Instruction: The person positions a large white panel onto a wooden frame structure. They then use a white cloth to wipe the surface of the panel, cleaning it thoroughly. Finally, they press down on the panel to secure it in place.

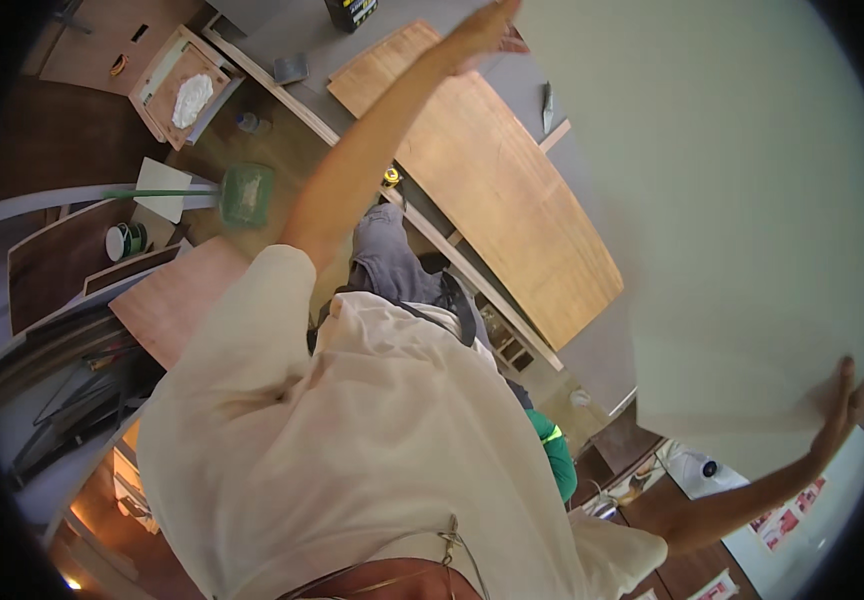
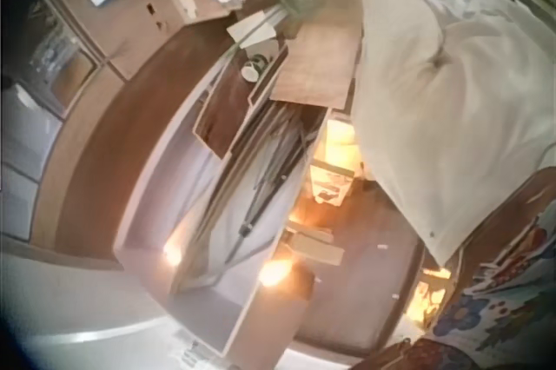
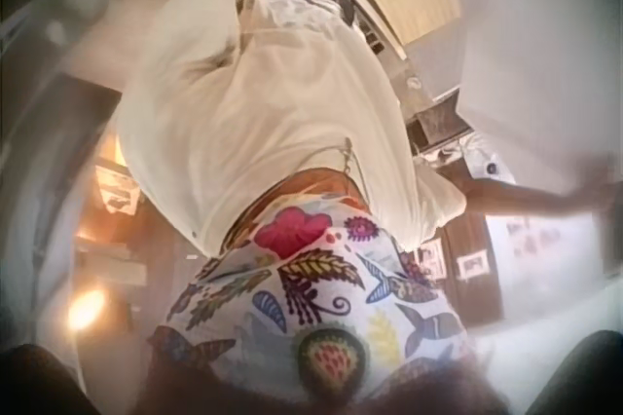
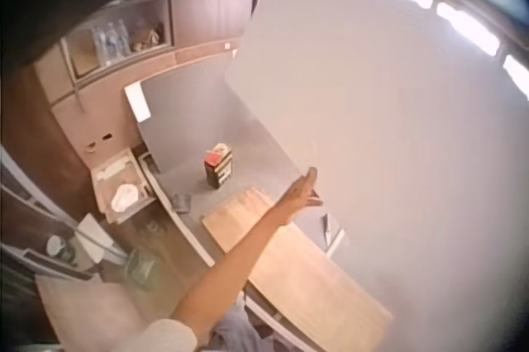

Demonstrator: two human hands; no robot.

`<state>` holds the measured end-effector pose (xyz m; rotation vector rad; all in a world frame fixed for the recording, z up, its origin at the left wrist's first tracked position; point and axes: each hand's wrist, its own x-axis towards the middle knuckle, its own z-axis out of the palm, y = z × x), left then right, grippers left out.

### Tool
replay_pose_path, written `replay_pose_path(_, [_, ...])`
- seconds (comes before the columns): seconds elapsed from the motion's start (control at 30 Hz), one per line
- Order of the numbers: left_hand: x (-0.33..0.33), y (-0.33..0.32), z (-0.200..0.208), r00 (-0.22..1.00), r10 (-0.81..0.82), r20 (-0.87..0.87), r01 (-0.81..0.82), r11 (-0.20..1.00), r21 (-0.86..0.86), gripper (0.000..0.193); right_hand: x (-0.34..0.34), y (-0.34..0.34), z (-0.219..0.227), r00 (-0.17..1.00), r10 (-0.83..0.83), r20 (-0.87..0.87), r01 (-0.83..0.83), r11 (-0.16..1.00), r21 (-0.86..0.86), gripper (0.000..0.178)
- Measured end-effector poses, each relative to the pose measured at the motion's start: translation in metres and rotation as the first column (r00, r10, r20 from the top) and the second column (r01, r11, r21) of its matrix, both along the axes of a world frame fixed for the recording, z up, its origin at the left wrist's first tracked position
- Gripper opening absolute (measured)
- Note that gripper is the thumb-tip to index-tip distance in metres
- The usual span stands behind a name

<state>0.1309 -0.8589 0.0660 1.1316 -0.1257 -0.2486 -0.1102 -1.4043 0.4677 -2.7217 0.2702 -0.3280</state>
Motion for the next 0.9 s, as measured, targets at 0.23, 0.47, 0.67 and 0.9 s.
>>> replay_pose_path(0.23, [-0.066, -0.071, -0.102, 0.919, -0.307, -0.248, 0.270, 0.947, -0.172, 0.087, 0.047, 0.073, 0.034, 0.969, -0.177, -0.173, 0.116, 0.943, -0.312, 0.050])
replay_pose_path(0.47, [-0.144, -0.022, -0.340, 0.764, -0.271, -0.586, 0.334, 0.943, 0.000, 0.055, 0.085, 0.151, 0.027, 0.885, -0.341, -0.315, 0.187, 0.883, -0.431, 0.047])
replay_pose_path(0.67, [-0.177, 0.078, -0.418, 0.700, 0.434, -0.567, 0.390, 0.432, 0.813, 0.047, 0.113, 0.222, 0.035, 0.772, -0.520, -0.364, 0.274, 0.790, -0.549, 0.044])
replay_pose_path(0.9, [-0.169, 0.077, -0.448, 0.771, 0.362, -0.523, 0.440, 0.290, 0.850, 0.083, 0.168, 0.271, -0.007, 0.687, -0.607, -0.398, 0.275, 0.725, -0.632, 0.041])
